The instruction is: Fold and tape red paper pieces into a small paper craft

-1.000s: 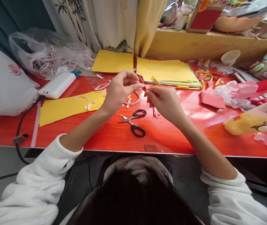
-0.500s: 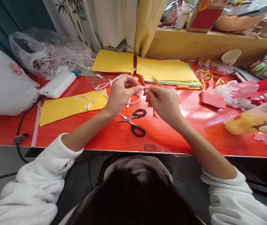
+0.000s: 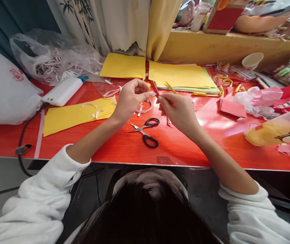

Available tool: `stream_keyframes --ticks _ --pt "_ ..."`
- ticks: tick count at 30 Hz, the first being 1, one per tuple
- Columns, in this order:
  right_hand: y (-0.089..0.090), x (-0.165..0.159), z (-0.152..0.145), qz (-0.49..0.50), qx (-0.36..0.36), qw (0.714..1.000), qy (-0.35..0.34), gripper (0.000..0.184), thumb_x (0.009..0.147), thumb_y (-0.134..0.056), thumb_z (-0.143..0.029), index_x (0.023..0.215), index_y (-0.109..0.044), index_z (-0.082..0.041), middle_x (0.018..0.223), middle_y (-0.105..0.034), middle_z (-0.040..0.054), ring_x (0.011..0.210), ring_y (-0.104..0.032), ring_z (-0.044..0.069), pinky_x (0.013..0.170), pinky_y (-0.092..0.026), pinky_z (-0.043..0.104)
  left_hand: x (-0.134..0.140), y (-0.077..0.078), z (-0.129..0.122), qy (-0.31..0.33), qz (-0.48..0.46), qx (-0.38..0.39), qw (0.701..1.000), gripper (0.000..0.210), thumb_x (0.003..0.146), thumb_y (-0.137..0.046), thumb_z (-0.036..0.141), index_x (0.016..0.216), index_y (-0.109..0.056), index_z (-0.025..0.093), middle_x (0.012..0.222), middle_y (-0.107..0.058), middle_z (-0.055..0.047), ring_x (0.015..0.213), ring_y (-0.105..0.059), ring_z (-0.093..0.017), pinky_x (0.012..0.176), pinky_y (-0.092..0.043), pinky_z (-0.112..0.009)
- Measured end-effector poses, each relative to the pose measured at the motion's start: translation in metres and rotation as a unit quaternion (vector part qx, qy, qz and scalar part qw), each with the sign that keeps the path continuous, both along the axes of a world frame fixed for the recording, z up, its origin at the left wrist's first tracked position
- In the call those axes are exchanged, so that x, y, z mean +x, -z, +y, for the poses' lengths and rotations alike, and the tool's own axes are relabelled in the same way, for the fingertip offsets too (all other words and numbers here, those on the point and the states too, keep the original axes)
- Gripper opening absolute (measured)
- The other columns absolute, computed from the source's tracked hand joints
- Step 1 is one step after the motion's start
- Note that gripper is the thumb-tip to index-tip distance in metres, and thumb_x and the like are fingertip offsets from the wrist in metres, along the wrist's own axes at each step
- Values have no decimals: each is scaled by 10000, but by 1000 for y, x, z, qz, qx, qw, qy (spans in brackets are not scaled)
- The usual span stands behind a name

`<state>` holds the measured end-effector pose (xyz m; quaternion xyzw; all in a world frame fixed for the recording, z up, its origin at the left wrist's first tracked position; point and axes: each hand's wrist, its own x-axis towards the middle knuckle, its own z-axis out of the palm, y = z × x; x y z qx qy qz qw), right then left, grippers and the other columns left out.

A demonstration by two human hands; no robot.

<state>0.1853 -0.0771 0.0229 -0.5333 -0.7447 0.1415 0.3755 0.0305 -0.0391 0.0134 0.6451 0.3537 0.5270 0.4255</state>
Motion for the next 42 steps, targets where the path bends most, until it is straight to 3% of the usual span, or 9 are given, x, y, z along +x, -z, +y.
stream_keyframes --ticks 6,24,36,42 --pt "0 0 0 -22 0 1000 1 274 884 -440 -208 633 -541 -168 577 -549 19 541 -490 108 580 -350 271 -1 2 3 6 12 -7 1000 141 738 -651 122 777 -529 180 771 -595 -1 856 -621 -152 732 -513 -287" --pt "-1 -2 -1 -42 9 999 0 275 867 -445 -163 600 -513 -163 544 -538 -3 512 -468 88 542 -319 244 -3 2 10 25 15 12 1000 155 715 -641 54 744 -536 164 718 -601 25 672 -611 -88 628 -509 -230" --pt "0 -1 -1 -28 0 1000 -11 271 863 -443 -149 601 -510 -162 520 -517 -12 506 -464 82 542 -315 243 1 2 -1 -23 53 65 996 108 771 -631 130 761 -535 177 780 -589 13 875 -615 -136 736 -487 -260" --pt "1 1 0 -12 -4 1000 -18 271 874 -437 -183 621 -534 -163 531 -536 -12 488 -477 76 534 -327 244 1 3 -3 -38 67 92 993 78 786 -624 147 790 -556 186 806 -605 19 849 -609 -117 753 -482 -245"
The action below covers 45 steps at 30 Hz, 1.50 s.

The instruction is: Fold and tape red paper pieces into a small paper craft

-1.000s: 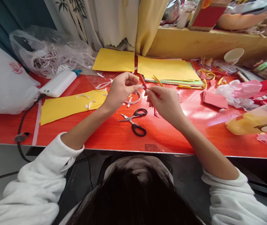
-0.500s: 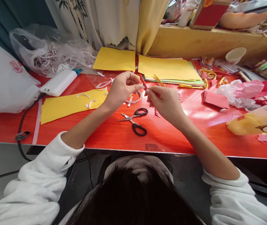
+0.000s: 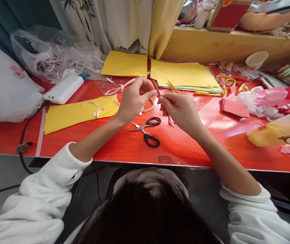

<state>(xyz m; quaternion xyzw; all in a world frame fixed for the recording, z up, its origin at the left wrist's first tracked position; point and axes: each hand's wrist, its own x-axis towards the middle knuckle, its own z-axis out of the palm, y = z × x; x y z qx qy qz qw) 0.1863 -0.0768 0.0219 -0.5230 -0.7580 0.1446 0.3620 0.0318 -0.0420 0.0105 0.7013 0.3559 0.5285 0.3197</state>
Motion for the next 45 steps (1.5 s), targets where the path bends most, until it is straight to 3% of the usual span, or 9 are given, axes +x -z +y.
stream_keyframes --ticks 5,11,16,23,45 --pt "-2 2 -1 13 -1 1000 4 272 878 -429 -204 641 -557 -164 523 -542 -16 487 -511 78 537 -358 239 -1 -2 2 19 9 -19 1000 20 814 -610 200 816 -606 180 807 -634 9 814 -614 -109 731 -483 -236" --pt "-3 3 0 20 4 1000 3 252 872 -433 -191 661 -568 -159 558 -565 -12 492 -537 73 543 -376 237 -5 -6 8 63 -10 -89 994 220 874 -534 325 806 -660 158 761 -664 -14 729 -628 -96 686 -496 -234" --pt "-2 3 1 4 17 1000 12 264 877 -436 -201 649 -564 -164 540 -549 -15 483 -516 75 545 -366 247 -5 -9 6 93 -1 -129 987 144 820 -609 251 762 -694 150 742 -680 -15 685 -625 -94 687 -500 -244" --pt "0 3 1 -19 26 999 13 263 877 -446 -205 642 -560 -173 534 -534 -7 520 -486 93 557 -350 258 -3 -10 3 85 -8 -145 986 93 788 -615 149 766 -704 141 734 -688 -22 729 -643 -113 722 -505 -261" --pt "0 3 1 -37 28 999 9 275 867 -446 -203 600 -507 -177 556 -531 1 541 -477 93 561 -339 259 -3 -11 3 76 -11 -156 985 189 831 -548 210 712 -673 134 711 -678 -30 677 -626 -103 702 -505 -269"
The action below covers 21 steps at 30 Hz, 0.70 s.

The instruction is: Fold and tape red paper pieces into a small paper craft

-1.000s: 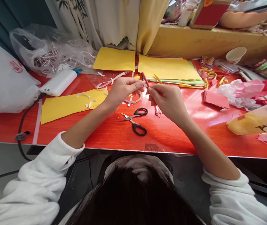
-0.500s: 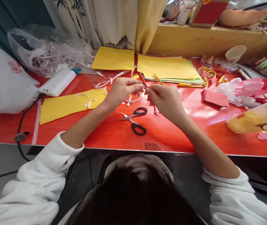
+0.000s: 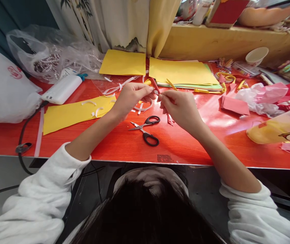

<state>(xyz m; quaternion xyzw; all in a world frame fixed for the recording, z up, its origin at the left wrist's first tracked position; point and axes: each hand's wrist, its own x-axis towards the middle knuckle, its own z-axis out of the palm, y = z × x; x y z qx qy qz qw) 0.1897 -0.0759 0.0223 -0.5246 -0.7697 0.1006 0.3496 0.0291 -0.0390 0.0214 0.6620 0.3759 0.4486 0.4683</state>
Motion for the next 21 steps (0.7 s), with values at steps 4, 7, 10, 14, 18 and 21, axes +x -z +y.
stream_keyframes --ticks 4,7,10,14,18,21 --pt "0 0 0 1 -3 1000 0 275 869 -448 -219 607 -522 -178 559 -532 6 551 -485 98 560 -352 259 -1 0 -1 -17 14 22 1000 138 820 -568 224 739 -650 147 740 -661 -26 723 -619 -119 729 -498 -280" --pt "0 0 -1 11 -9 1000 4 281 881 -447 -248 624 -536 -179 562 -530 13 574 -497 107 563 -363 262 -5 1 0 -54 48 120 990 53 795 -603 215 820 -630 177 861 -642 -30 876 -605 -158 840 -475 -308" --pt "-1 0 -1 22 -12 1000 6 292 893 -444 -268 633 -544 -179 559 -521 16 590 -501 114 577 -373 270 -10 2 2 -49 107 223 968 89 784 -623 224 867 -611 194 973 -602 -52 1054 -538 -211 978 -397 -361" --pt "-1 0 -1 31 -14 999 2 290 896 -444 -266 642 -551 -179 548 -509 11 585 -501 116 590 -382 278 -14 3 7 0 151 267 952 138 773 -641 251 888 -591 193 969 -565 -66 1122 -487 -261 1021 -342 -441" --pt "-1 0 -2 35 -15 999 3 280 894 -451 -259 644 -551 -179 541 -506 8 592 -510 117 588 -381 278 -14 6 10 6 145 258 955 113 759 -656 237 840 -586 201 934 -555 -57 1092 -495 -256 1008 -345 -453" --pt "-1 1 -2 27 -17 999 1 279 890 -451 -241 636 -546 -176 532 -505 3 573 -509 112 575 -374 276 -14 5 8 -4 139 244 960 77 752 -662 211 776 -590 222 898 -563 -40 1051 -512 -226 996 -359 -418"
